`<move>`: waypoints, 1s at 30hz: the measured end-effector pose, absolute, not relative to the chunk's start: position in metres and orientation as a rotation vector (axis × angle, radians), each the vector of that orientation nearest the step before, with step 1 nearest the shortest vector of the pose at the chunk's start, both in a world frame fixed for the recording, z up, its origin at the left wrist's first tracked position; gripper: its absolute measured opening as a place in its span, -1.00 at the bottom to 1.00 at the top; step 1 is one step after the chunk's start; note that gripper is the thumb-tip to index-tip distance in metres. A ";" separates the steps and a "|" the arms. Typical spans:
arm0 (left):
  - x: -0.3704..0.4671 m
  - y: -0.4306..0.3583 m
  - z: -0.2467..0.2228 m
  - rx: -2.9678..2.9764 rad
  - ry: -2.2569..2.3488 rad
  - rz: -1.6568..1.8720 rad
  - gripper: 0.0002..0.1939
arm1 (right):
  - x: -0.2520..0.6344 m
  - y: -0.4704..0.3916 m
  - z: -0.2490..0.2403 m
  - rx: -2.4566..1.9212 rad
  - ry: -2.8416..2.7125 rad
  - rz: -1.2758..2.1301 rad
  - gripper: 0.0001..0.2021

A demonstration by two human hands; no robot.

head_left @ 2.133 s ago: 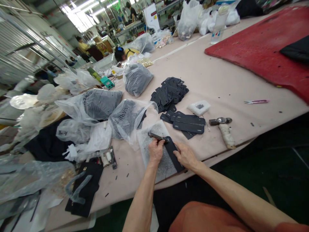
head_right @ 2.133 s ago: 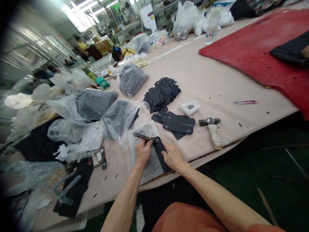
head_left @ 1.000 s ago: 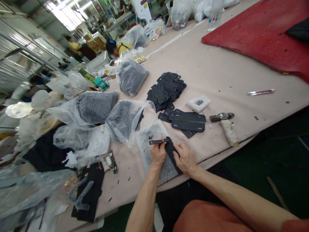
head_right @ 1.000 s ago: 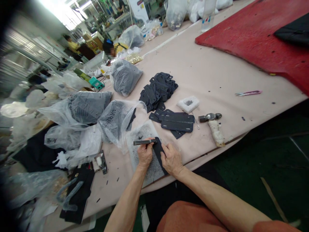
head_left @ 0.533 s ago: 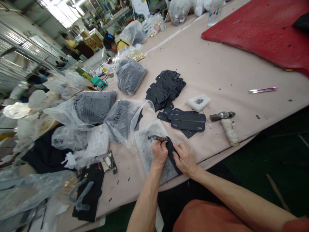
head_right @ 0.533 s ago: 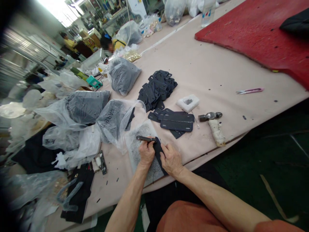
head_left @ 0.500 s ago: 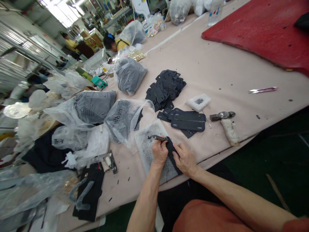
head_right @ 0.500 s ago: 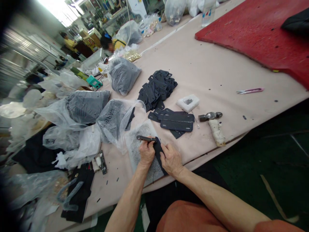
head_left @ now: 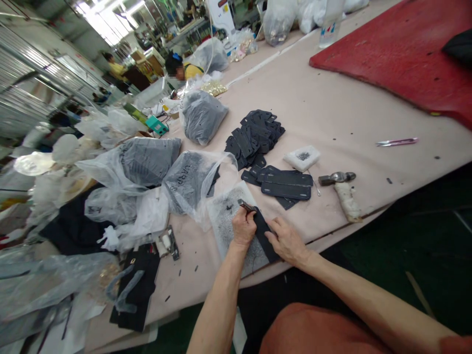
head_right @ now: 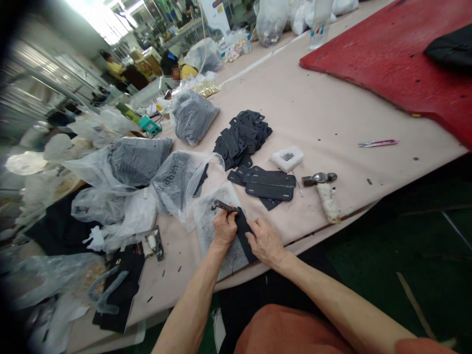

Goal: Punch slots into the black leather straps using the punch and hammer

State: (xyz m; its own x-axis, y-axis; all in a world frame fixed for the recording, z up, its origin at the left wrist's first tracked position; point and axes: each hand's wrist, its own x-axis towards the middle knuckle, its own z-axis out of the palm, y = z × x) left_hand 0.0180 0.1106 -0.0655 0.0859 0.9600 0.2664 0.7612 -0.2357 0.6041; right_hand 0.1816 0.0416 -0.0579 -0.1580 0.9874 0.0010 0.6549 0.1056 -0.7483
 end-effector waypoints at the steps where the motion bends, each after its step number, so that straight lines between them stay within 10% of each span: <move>1: 0.018 0.111 -0.065 2.063 1.711 0.896 -0.85 | 0.195 0.043 -0.054 -1.596 -1.854 0.799 -0.62; 10: 0.018 0.109 -0.071 2.041 1.696 0.976 -0.86 | 0.374 0.041 -0.067 -2.310 -1.599 0.036 -0.45; 30: 0.015 0.109 -0.072 2.030 1.692 1.005 -0.87 | 0.362 0.054 -0.071 -1.850 -0.578 1.221 -0.64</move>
